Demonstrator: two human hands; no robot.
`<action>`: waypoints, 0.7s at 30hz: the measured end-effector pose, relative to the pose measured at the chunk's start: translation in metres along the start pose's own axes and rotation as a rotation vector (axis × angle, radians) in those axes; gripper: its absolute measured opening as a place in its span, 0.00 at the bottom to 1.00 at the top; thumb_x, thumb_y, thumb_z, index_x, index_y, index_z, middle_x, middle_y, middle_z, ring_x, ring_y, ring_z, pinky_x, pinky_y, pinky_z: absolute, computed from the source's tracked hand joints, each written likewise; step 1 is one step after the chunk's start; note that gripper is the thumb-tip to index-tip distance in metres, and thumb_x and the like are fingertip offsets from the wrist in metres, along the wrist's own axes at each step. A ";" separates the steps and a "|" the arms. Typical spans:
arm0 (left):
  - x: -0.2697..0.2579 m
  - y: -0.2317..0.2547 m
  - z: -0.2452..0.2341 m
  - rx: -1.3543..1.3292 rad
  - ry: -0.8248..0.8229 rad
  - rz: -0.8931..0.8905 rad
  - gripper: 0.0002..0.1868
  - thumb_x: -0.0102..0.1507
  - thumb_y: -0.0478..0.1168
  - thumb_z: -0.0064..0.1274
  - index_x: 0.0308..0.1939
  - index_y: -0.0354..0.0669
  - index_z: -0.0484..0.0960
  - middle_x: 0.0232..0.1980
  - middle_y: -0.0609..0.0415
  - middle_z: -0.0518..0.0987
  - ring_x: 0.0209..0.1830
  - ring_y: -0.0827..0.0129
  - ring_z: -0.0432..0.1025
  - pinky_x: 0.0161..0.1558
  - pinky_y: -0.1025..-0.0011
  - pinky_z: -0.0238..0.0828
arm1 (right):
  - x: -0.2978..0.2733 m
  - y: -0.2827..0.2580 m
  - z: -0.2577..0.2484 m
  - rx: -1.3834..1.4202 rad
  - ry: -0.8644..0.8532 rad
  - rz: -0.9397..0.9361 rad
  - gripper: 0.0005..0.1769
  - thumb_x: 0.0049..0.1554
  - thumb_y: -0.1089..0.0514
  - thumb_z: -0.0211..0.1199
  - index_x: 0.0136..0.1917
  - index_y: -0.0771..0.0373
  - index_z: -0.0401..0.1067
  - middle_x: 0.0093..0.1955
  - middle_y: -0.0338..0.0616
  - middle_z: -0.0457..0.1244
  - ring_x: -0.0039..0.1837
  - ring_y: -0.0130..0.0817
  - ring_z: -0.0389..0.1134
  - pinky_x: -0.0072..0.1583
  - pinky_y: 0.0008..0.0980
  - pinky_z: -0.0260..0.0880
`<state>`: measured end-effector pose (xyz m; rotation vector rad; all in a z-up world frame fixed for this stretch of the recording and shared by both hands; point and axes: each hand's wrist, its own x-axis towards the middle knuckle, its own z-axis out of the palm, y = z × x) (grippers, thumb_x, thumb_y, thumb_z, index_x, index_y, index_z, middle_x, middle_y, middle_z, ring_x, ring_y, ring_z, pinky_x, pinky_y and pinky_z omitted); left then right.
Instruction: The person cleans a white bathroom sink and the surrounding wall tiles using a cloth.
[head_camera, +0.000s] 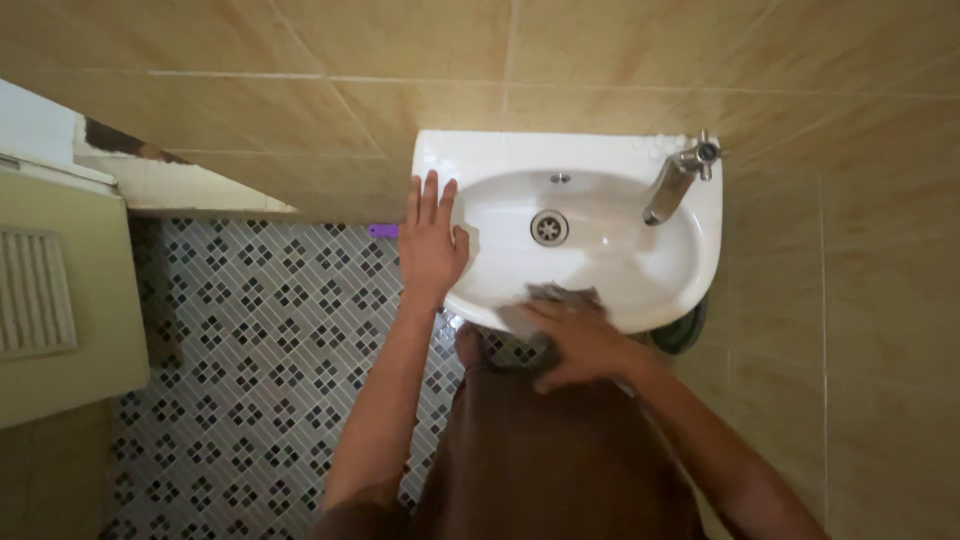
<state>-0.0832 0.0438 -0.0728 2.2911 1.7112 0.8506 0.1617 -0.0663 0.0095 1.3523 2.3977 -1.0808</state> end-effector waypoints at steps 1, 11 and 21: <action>0.004 -0.002 0.000 0.032 0.025 0.031 0.37 0.59 0.38 0.52 0.74 0.45 0.68 0.80 0.41 0.60 0.80 0.42 0.53 0.67 0.46 0.66 | -0.012 0.011 -0.008 0.013 -0.030 0.019 0.67 0.36 0.34 0.80 0.81 0.40 0.47 0.82 0.35 0.49 0.83 0.41 0.43 0.77 0.56 0.38; 0.005 0.002 0.001 -0.007 -0.046 -0.045 0.36 0.60 0.39 0.50 0.75 0.46 0.68 0.81 0.42 0.59 0.82 0.44 0.51 0.65 0.44 0.63 | 0.034 0.016 0.004 -0.297 -0.164 0.129 0.61 0.41 0.28 0.72 0.81 0.40 0.49 0.77 0.39 0.56 0.79 0.44 0.52 0.78 0.53 0.45; 0.004 0.000 -0.001 0.033 -0.033 -0.041 0.36 0.60 0.39 0.50 0.75 0.48 0.68 0.82 0.47 0.58 0.82 0.48 0.51 0.67 0.41 0.62 | -0.013 0.024 0.001 -0.265 -0.010 0.357 0.47 0.46 0.36 0.75 0.75 0.36 0.59 0.79 0.27 0.55 0.83 0.37 0.48 0.80 0.56 0.45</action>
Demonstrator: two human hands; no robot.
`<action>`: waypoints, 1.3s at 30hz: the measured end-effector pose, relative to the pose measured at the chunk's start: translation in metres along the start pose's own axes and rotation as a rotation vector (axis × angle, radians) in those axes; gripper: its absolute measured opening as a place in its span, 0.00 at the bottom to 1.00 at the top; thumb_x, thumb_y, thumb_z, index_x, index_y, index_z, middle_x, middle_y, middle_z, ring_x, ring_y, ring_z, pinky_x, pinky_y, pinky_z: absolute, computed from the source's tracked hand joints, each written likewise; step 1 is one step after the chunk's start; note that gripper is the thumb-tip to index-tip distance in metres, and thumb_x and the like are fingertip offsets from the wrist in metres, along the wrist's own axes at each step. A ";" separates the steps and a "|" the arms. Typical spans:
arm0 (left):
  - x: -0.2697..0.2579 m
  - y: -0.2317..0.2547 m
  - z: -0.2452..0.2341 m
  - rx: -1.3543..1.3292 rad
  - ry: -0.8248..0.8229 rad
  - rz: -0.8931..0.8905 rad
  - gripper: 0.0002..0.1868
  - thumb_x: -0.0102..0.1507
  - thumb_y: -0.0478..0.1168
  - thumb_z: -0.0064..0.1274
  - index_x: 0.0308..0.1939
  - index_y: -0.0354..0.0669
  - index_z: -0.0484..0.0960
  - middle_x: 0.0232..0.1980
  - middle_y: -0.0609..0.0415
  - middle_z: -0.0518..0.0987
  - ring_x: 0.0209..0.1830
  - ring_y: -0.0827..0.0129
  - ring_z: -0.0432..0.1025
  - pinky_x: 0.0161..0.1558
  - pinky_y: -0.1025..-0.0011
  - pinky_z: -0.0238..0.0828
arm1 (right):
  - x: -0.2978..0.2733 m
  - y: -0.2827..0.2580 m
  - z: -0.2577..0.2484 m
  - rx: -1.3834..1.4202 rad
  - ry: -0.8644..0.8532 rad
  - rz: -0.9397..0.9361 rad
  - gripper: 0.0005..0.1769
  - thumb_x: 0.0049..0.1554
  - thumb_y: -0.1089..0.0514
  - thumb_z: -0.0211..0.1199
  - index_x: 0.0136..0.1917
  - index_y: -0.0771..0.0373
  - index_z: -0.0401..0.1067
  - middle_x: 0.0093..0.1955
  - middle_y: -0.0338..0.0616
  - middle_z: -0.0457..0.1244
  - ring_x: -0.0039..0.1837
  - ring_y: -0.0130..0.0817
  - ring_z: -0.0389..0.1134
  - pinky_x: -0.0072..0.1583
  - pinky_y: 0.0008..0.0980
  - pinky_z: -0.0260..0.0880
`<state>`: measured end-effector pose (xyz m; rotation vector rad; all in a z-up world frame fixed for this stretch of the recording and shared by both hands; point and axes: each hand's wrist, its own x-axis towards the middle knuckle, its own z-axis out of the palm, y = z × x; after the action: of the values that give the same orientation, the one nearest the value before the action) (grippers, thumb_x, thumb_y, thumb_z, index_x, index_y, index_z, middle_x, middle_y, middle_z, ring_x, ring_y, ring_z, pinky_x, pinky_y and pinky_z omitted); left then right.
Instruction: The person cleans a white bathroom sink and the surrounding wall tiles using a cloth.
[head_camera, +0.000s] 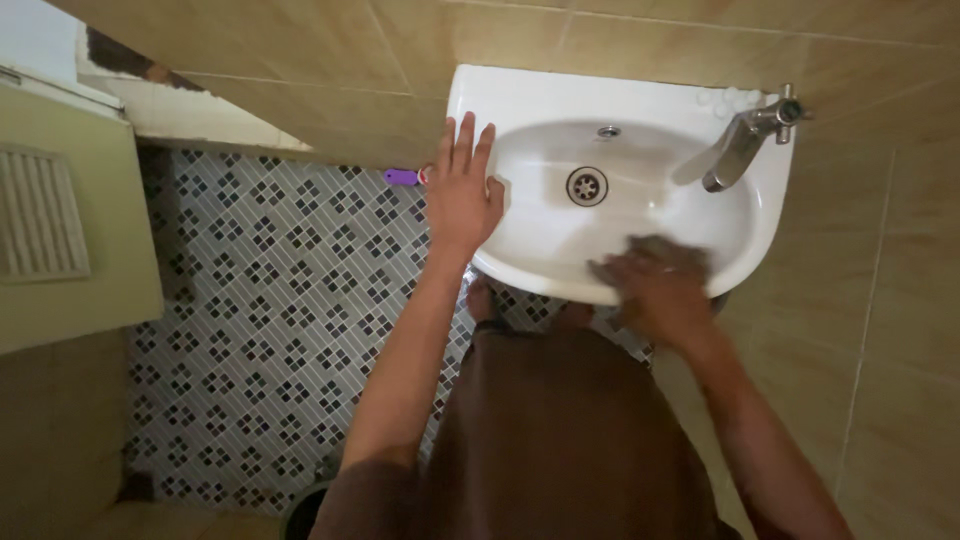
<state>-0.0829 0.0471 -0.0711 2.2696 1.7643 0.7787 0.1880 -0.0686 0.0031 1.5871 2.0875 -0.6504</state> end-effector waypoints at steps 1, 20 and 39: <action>0.001 -0.001 -0.001 -0.013 -0.006 0.001 0.36 0.60 0.38 0.50 0.75 0.48 0.68 0.82 0.47 0.58 0.83 0.47 0.50 0.67 0.42 0.62 | 0.002 0.017 0.003 -0.037 0.027 -0.017 0.50 0.45 0.39 0.75 0.77 0.36 0.57 0.79 0.30 0.54 0.81 0.39 0.49 0.78 0.55 0.46; 0.000 -0.002 -0.006 -0.008 -0.037 0.014 0.36 0.59 0.40 0.51 0.74 0.44 0.68 0.81 0.43 0.59 0.82 0.44 0.52 0.65 0.41 0.61 | 0.000 0.013 0.009 0.099 0.136 0.018 0.39 0.49 0.59 0.70 0.73 0.37 0.70 0.70 0.34 0.65 0.74 0.35 0.62 0.78 0.49 0.57; -0.008 -0.012 -0.003 -0.136 0.074 0.082 0.34 0.59 0.38 0.51 0.71 0.39 0.71 0.78 0.38 0.63 0.80 0.35 0.53 0.72 0.43 0.60 | 0.032 -0.062 0.015 0.115 0.064 0.057 0.43 0.44 0.47 0.75 0.73 0.39 0.67 0.73 0.35 0.63 0.77 0.42 0.60 0.80 0.55 0.52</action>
<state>-0.0961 0.0425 -0.0758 2.2633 1.6032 0.9788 0.1206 -0.0677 -0.0217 1.7459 2.0749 -0.7205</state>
